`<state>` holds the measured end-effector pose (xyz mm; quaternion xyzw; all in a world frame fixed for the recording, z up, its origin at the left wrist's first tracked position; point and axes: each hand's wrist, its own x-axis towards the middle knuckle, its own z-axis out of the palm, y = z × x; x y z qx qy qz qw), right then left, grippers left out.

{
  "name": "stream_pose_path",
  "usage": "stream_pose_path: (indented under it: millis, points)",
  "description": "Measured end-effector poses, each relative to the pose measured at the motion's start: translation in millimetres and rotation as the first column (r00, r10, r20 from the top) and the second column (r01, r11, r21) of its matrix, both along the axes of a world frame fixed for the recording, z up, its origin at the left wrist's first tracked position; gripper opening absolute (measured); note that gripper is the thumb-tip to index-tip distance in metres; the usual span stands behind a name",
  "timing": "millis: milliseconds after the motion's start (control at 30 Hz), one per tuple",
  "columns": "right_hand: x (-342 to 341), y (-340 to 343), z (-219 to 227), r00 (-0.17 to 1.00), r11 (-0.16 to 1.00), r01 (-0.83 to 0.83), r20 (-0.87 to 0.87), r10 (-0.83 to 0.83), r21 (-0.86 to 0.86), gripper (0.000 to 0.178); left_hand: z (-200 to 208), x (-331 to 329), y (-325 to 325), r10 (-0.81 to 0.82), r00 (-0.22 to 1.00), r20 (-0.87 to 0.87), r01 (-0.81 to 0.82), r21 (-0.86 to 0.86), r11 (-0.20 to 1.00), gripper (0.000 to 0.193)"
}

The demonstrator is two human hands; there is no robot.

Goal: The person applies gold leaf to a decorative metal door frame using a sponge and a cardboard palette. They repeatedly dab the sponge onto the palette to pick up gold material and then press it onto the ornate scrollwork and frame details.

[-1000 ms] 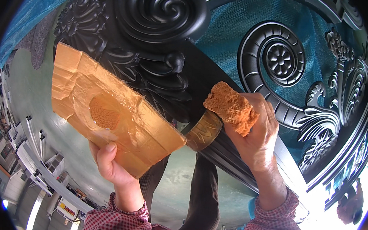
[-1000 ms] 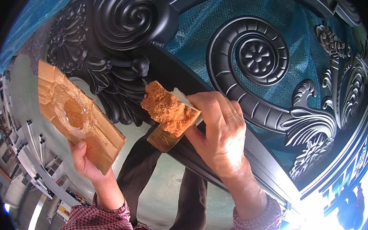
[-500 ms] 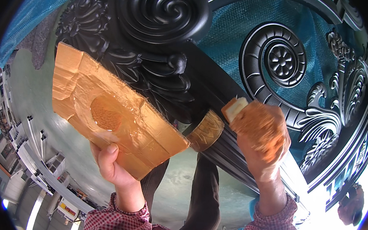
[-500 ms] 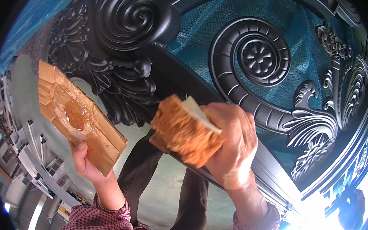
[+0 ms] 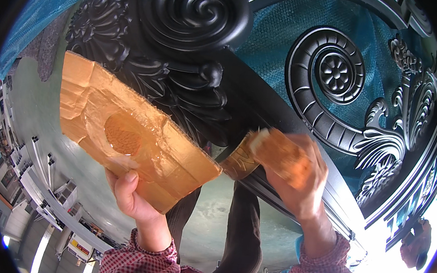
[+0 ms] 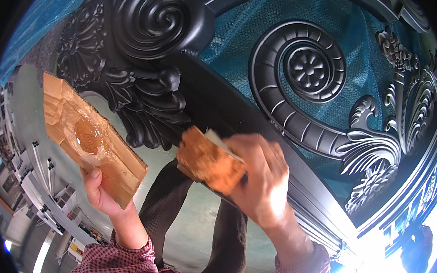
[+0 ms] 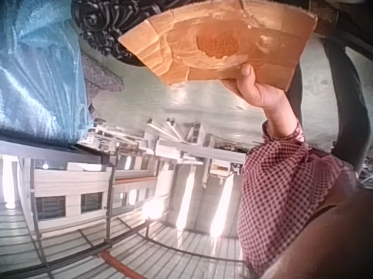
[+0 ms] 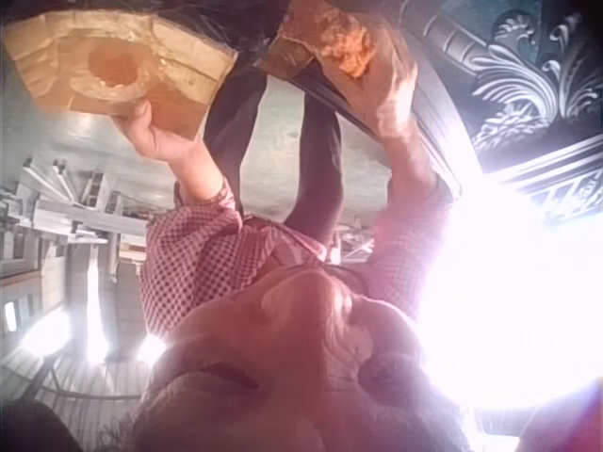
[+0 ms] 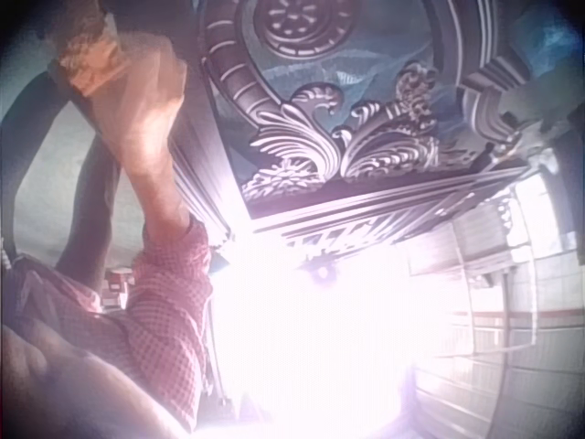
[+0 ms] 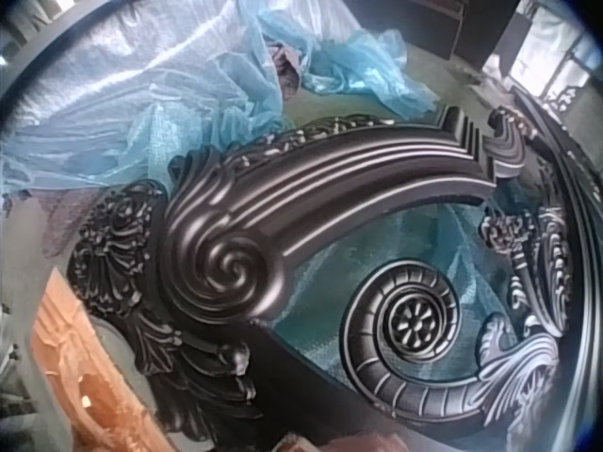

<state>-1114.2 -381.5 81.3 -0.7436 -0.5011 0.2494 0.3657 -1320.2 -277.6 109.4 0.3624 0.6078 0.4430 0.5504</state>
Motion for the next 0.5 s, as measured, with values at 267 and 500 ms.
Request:
stream_pose_path:
  millis: [267, 500]
  points:
    - [-0.9, 7.5, -8.7, 0.994, 0.994, 0.099, 0.042, -0.097, -0.038, 0.042, 11.2, -2.8, -3.6, -0.073, 0.997, -0.031, 0.074, 0.028, 0.997, 0.054]
    - [9.6, -36.3, 37.3, 0.756, 0.933, 0.337, -0.553, -0.349, -0.127, 0.045, 37.1, 0.0, -14.2, -0.149, 0.979, -0.138, 0.158, 0.058, 0.986, 0.05]
